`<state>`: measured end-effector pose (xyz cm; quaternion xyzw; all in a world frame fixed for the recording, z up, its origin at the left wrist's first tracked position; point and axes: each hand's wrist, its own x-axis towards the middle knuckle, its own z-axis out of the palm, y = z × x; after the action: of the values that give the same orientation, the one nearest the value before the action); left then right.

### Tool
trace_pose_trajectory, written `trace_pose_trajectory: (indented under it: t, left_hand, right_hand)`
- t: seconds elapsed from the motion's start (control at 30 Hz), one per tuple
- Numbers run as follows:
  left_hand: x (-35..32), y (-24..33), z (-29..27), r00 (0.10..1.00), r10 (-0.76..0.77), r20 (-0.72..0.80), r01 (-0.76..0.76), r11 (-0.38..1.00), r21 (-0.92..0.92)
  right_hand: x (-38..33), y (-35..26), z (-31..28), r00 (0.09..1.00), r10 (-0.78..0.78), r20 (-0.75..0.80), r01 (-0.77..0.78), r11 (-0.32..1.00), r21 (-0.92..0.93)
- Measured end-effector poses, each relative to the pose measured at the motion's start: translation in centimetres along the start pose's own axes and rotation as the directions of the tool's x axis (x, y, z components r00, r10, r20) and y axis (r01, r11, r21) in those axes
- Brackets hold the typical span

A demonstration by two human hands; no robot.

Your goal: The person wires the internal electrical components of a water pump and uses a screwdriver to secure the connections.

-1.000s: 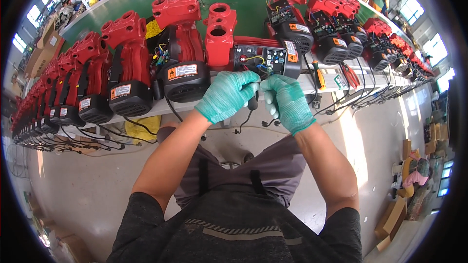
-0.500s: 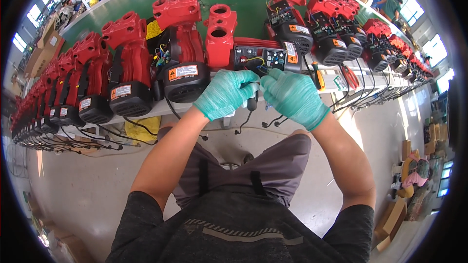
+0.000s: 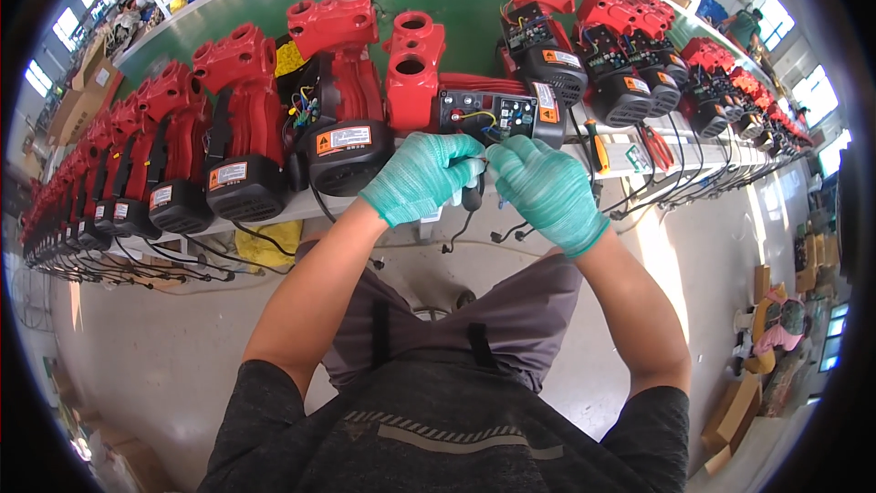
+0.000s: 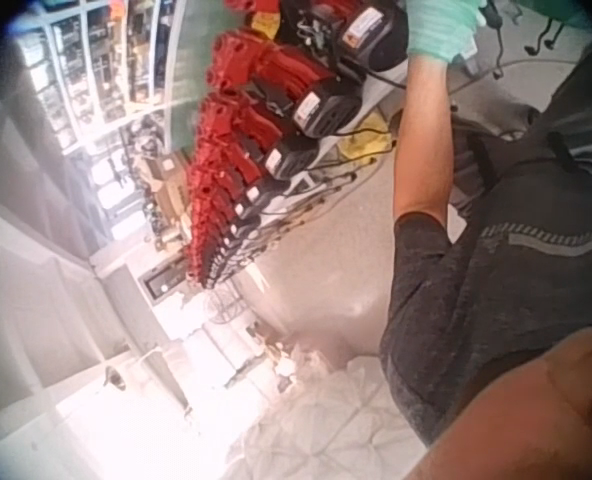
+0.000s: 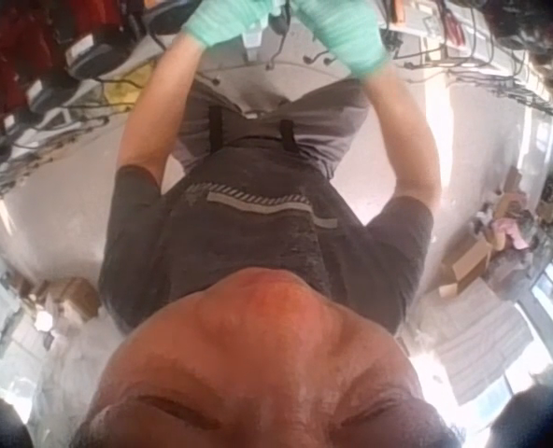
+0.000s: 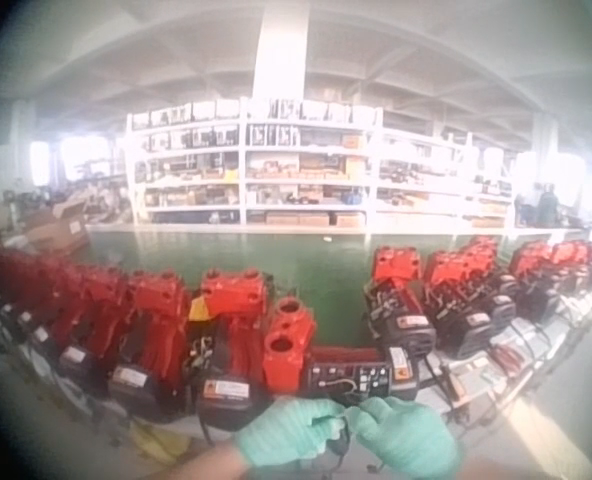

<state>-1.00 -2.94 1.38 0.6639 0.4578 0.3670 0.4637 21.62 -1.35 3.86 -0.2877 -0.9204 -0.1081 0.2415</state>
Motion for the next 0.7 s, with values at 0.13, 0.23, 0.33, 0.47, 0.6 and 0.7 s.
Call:
trace_pose_trajectory:
  t: [0.13,0.23,0.33,0.47,0.6,0.7]
  left_hand:
    - [0.4,0.1,0.2,1.000,-0.012,0.019,0.012,1.000,-0.021]
    - [0.1,-0.1,0.3,0.999,0.053,0.002,-0.053,0.995,0.087]
    - [-0.2,0.1,0.2,0.996,0.083,-0.039,-0.080,0.995,0.068]
    - [0.0,0.0,0.1,1.000,-0.003,0.013,0.003,1.000,-0.006]
    - [0.0,0.8,-0.3,0.995,-0.088,0.052,0.089,0.996,-0.016]
    - [0.2,1.2,-0.6,0.990,-0.107,0.094,0.104,0.994,0.028]
  right_hand:
    - [0.2,0.7,-0.3,0.992,-0.101,0.068,0.107,0.990,-0.087]
    - [1.8,-1.1,-1.1,0.861,0.376,0.343,-0.503,0.727,0.467]
    - [1.5,-1.3,-1.0,0.454,0.426,0.782,-0.811,-0.166,0.561]
    - [-0.9,-0.9,0.0,0.712,0.538,0.452,-0.645,0.245,0.724]
    - [-0.4,0.0,-0.2,0.996,0.064,-0.066,-0.048,0.974,0.219]
    - [0.5,1.3,-0.5,0.986,-0.167,0.021,0.168,0.984,-0.057]
